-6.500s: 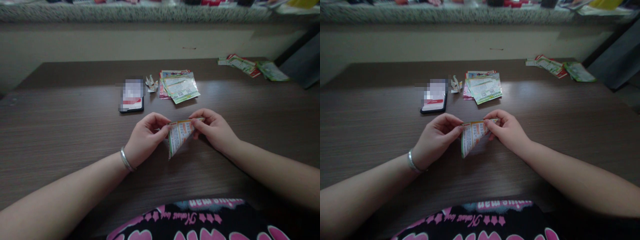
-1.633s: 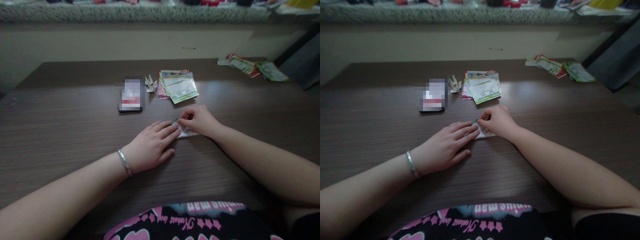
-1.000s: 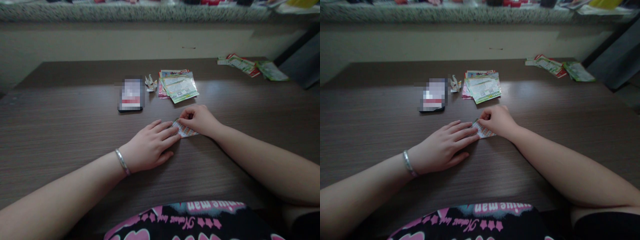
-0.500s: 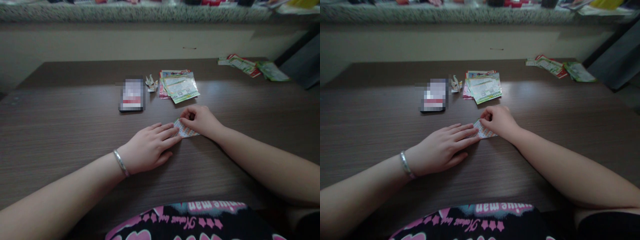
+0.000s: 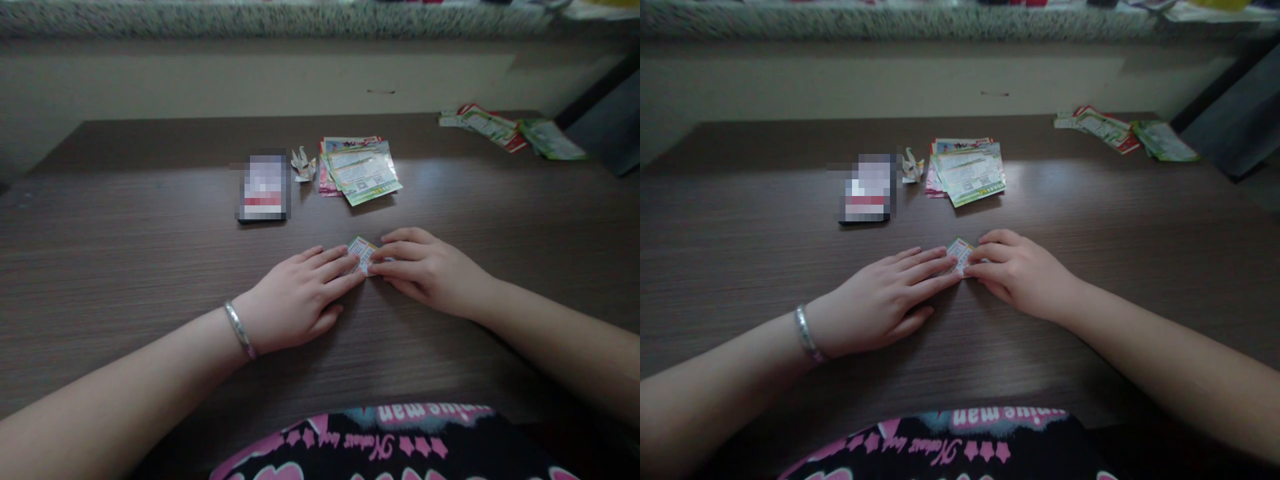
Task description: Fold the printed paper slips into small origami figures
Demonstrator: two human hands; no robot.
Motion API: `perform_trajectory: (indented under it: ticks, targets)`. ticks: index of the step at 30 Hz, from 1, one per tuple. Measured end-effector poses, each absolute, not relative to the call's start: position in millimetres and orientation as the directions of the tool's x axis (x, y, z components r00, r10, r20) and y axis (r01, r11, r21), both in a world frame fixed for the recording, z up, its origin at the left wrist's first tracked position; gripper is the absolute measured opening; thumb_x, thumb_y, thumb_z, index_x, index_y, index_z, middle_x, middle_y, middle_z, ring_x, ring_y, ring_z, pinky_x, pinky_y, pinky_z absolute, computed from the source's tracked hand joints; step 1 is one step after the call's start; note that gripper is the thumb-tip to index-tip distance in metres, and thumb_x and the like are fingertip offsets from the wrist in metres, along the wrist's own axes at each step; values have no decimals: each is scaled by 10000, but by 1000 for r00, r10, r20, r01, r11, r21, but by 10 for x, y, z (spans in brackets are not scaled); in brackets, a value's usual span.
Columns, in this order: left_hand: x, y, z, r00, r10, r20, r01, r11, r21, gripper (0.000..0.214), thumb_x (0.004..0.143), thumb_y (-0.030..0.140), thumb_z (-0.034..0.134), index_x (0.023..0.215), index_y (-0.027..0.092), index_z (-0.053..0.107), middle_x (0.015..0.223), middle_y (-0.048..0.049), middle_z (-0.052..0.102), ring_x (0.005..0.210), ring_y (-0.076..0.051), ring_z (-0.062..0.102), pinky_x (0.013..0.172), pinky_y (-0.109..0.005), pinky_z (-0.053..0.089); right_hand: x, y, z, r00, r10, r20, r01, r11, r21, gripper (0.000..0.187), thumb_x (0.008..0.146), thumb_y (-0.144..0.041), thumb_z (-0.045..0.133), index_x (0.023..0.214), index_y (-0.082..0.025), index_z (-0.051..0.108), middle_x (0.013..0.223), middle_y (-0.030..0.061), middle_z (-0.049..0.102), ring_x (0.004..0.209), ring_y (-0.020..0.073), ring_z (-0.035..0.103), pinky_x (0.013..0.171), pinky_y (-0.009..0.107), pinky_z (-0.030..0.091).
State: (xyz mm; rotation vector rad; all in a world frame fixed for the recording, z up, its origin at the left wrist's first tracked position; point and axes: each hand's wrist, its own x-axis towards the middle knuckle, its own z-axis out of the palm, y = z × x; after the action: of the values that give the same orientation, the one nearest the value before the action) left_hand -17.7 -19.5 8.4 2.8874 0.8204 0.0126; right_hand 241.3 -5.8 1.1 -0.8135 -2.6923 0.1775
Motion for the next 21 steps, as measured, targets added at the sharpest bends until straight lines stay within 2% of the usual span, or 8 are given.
perform_trajectory:
  ticks: [5,13,17,21]
  targets:
    - [-190,-207,107,849,527,-41,528,-839,136,534,922,321,444,1443,230,374,1524,-55,350,1411,-242,312,1170,-440,268,2381,-89,4,-835,495,238,483,869,-112,322,926,-205,478,1202,-220,643,1171,42,682,1087,219,574,942,372,502]
    - [-216,-217,122,844,534,-43,535,-836,117,558,912,305,448,1457,244,345,1538,-26,323,1433,-239,262,1190,-461,201,2372,-98,-3,-846,434,310,439,897,-58,279,913,-179,492,1130,-184,668,1161,40,695,1076,205,609,910,355,522]
    - [-195,-222,131,841,539,-51,541,-834,104,555,918,300,440,1460,247,337,1542,-21,315,1433,-236,261,1190,-457,198,2358,-95,18,-842,465,273,471,881,-48,266,914,-217,498,1114,-196,672,1146,46,694,1048,223,609,878,378,519]
    - [-171,-224,131,849,528,-38,529,-846,69,542,927,350,442,1452,249,353,1527,-16,349,1435,-253,252,1197,-496,136,2340,-84,64,-856,461,235,463,885,-50,262,919,-204,478,1079,-195,685,1124,51,694,1015,221,604,855,362,511]
